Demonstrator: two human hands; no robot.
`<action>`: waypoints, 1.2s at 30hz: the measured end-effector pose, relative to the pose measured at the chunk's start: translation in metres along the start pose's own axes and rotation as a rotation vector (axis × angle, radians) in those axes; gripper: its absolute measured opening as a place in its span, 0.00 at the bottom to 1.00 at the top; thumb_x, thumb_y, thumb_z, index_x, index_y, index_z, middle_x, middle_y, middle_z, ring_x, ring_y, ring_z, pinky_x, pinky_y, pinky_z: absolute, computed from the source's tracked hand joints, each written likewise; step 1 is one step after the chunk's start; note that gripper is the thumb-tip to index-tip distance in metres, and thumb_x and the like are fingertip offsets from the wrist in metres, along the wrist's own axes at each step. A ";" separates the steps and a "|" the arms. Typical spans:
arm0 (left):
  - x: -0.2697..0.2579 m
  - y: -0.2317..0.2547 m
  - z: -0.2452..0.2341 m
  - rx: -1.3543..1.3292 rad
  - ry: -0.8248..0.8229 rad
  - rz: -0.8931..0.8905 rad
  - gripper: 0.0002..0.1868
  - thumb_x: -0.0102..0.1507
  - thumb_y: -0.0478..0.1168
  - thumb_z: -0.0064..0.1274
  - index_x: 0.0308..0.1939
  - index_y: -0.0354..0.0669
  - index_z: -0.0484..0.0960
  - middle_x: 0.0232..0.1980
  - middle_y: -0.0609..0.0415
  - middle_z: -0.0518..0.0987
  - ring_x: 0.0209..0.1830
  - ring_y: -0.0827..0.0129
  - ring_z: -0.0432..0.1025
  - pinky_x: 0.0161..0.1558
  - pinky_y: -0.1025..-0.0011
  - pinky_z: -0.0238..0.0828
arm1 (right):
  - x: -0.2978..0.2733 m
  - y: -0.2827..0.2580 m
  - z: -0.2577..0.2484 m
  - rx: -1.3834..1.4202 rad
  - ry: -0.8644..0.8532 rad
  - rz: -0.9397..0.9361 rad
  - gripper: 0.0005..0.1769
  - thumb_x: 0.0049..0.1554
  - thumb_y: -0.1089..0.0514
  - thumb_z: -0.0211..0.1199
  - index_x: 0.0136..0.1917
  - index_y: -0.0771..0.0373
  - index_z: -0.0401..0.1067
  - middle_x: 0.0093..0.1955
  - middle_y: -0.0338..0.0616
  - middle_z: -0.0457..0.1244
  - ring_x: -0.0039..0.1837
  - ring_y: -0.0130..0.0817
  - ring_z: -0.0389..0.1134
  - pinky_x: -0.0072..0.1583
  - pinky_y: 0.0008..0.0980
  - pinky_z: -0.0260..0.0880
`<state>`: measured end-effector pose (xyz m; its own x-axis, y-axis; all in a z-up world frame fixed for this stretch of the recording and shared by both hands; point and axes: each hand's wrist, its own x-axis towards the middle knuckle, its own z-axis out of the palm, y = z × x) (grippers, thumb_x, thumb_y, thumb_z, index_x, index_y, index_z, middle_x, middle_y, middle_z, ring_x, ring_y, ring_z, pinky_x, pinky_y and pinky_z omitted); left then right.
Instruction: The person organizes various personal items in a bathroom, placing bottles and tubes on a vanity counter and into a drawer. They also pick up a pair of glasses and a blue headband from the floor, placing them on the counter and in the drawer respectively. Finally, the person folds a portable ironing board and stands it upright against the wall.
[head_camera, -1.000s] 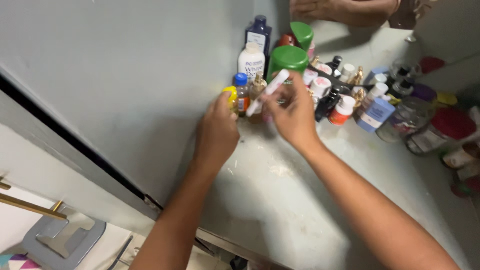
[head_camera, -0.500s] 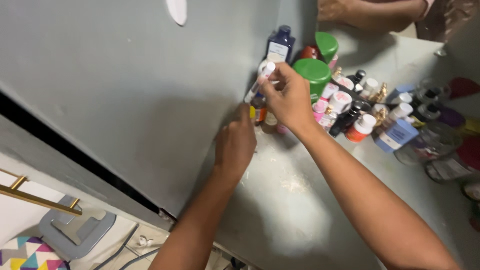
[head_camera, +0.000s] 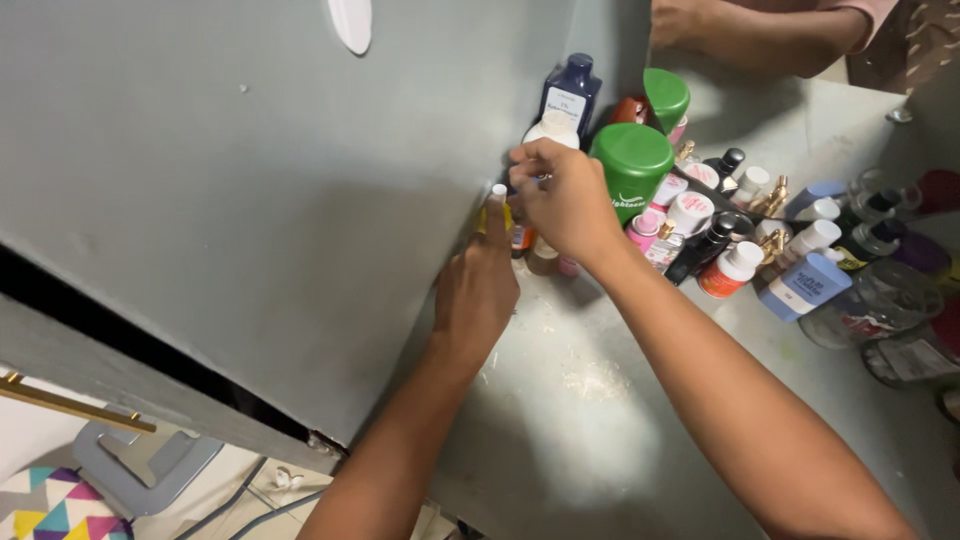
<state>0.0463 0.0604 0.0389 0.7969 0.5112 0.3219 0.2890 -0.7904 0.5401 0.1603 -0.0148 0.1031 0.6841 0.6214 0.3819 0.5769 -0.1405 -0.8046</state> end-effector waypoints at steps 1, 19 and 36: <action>0.001 -0.001 0.001 0.001 -0.010 0.005 0.38 0.62 0.30 0.47 0.76 0.40 0.52 0.46 0.31 0.80 0.42 0.37 0.78 0.44 0.47 0.74 | -0.002 -0.002 -0.003 0.038 0.004 0.021 0.11 0.58 0.67 0.60 0.55 0.68 0.73 0.46 0.43 0.71 0.43 0.28 0.76 0.44 0.29 0.78; -0.111 -0.006 -0.030 -0.179 0.191 0.164 0.20 0.61 0.32 0.50 0.59 0.41 0.76 0.43 0.43 0.81 0.39 0.45 0.77 0.41 0.52 0.73 | -0.126 -0.033 -0.020 -0.264 -0.850 -0.164 0.08 0.53 0.61 0.63 0.46 0.63 0.79 0.42 0.48 0.72 0.45 0.41 0.74 0.50 0.38 0.72; -0.284 -0.145 -0.150 -0.322 -0.002 -0.312 0.08 0.63 0.36 0.53 0.45 0.46 0.84 0.28 0.43 0.83 0.28 0.54 0.80 0.33 0.62 0.74 | -0.213 -0.155 0.158 -0.423 -1.291 -0.181 0.14 0.54 0.51 0.63 0.50 0.60 0.74 0.43 0.44 0.68 0.49 0.41 0.70 0.52 0.40 0.68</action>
<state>-0.3015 0.0805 -0.0141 0.6991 0.7074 0.1040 0.3359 -0.4533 0.8256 -0.1456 -0.0039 0.0746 -0.1785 0.8932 -0.4127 0.8633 -0.0590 -0.5012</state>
